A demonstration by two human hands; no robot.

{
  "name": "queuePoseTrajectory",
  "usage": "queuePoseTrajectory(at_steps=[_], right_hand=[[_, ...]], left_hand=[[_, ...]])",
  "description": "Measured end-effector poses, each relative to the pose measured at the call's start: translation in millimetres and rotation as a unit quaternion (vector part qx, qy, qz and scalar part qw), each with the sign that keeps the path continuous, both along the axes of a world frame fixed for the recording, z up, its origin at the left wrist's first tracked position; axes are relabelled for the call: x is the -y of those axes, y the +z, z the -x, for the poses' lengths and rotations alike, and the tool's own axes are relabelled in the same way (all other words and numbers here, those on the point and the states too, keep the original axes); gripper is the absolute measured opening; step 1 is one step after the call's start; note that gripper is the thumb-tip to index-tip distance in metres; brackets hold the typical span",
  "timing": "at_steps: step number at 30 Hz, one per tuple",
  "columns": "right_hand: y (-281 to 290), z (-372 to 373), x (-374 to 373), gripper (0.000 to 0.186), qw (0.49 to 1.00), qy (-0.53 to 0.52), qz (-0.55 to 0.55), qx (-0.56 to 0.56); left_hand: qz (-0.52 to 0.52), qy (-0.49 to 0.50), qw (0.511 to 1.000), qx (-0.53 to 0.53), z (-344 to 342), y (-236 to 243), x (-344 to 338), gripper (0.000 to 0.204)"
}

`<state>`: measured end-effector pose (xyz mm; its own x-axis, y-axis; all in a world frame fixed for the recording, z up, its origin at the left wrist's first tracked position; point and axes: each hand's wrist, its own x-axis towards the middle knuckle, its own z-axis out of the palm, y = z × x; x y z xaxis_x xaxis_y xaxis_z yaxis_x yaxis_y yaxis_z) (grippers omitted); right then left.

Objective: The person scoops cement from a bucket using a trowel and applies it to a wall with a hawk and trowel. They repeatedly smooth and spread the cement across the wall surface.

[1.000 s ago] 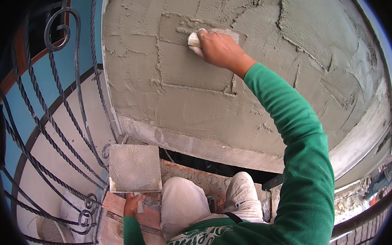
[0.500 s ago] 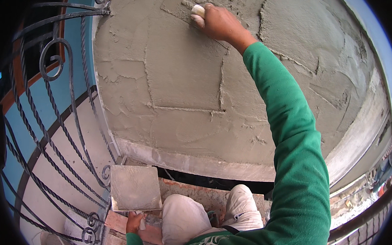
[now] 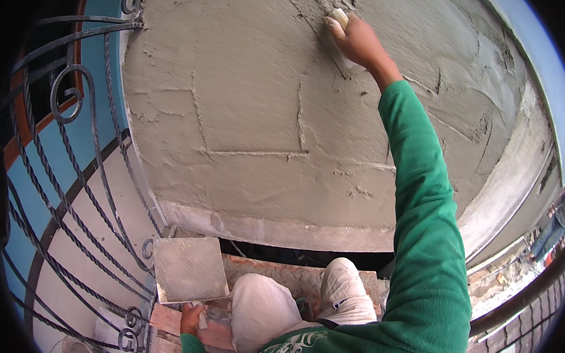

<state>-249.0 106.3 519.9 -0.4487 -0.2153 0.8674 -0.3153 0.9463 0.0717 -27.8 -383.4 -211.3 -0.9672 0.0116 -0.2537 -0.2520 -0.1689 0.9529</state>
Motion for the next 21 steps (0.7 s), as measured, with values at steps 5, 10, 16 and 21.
queuePoseTrajectory(at_steps=[5,10,16,21], right_hand=[[-36.6,-21.7,-31.2,0.053,0.997,-0.026,0.076,0.007],[-107.1,-29.8,-48.6,0.050,0.981,-0.031,0.188,0.030],[-279.9,-16.3,9.6,0.036,0.952,0.070,0.295,0.048],[-312.9,3.7,96.4,0.040,0.958,0.112,0.213,0.154]], left_hand=[[-0.050,0.013,0.997,-0.059,-0.1,3.7,-6.4,0.036],[0.001,-0.034,0.997,-0.062,1.5,10.9,-9.3,0.039],[0.033,-0.028,0.996,-0.075,-5.4,29.8,-14.3,0.030],[0.032,-0.014,0.999,-0.037,-7.0,38.0,-17.2,0.032]])
